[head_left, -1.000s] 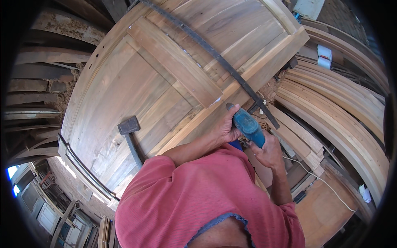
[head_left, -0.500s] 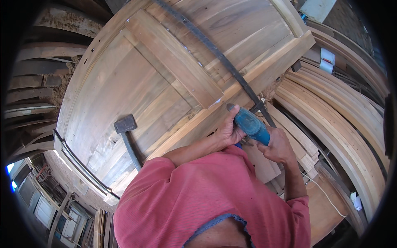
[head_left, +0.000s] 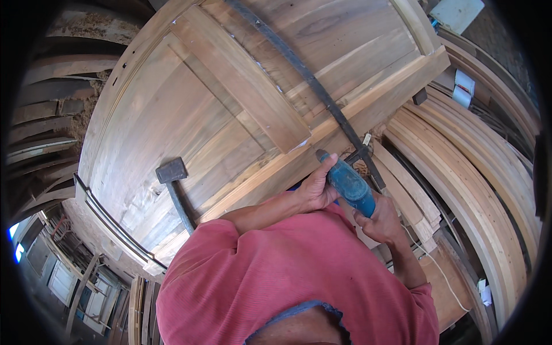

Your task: The person assembles a wooden door by aligning a panel, striking a wood block with a hammer to seat the joint, and then drilling holes into the frame using an electric drill.

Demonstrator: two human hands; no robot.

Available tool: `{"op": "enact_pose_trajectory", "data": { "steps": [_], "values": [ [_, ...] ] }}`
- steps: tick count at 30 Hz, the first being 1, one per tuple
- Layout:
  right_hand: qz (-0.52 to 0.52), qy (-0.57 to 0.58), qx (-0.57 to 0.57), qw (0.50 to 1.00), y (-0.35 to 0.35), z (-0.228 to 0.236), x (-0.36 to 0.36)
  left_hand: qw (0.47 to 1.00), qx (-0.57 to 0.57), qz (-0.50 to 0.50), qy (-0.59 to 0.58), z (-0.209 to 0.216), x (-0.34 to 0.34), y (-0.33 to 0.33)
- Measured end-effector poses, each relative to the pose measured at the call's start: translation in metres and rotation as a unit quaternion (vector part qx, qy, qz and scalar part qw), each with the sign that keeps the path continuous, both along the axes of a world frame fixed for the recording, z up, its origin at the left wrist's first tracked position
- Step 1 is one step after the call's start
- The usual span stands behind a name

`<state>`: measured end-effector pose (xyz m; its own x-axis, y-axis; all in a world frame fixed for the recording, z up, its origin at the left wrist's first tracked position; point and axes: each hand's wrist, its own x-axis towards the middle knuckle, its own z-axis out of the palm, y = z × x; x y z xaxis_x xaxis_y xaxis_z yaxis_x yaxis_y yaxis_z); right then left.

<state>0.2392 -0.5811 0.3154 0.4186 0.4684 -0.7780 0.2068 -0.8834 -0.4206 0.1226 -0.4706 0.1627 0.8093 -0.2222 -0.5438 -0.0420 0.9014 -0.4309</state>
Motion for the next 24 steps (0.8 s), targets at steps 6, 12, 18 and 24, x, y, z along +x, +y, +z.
{"op": "enact_pose_trajectory", "data": {
  "steps": [6, 12, 18, 24],
  "values": [
    [-0.022, 0.014, 0.017, 1.0, -0.001, 0.002, 0.003, 0.999, -0.01, -0.033, 0.032, 0.003, 0.006, 0.003],
    [-0.009, -0.004, 0.023, 1.0, 0.005, 0.007, -0.004, 0.998, -0.001, -0.042, 0.043, 0.006, 0.002, 0.007],
    [-0.006, -0.02, 0.042, 0.999, -0.002, 0.004, -0.01, 0.998, 0.008, -0.032, 0.045, 0.01, -0.003, 0.005],
    [-0.008, -0.033, 0.05, 0.998, -0.003, 0.002, -0.015, 0.999, 0.022, -0.029, 0.032, 0.008, -0.005, 0.005]
  ]
}}
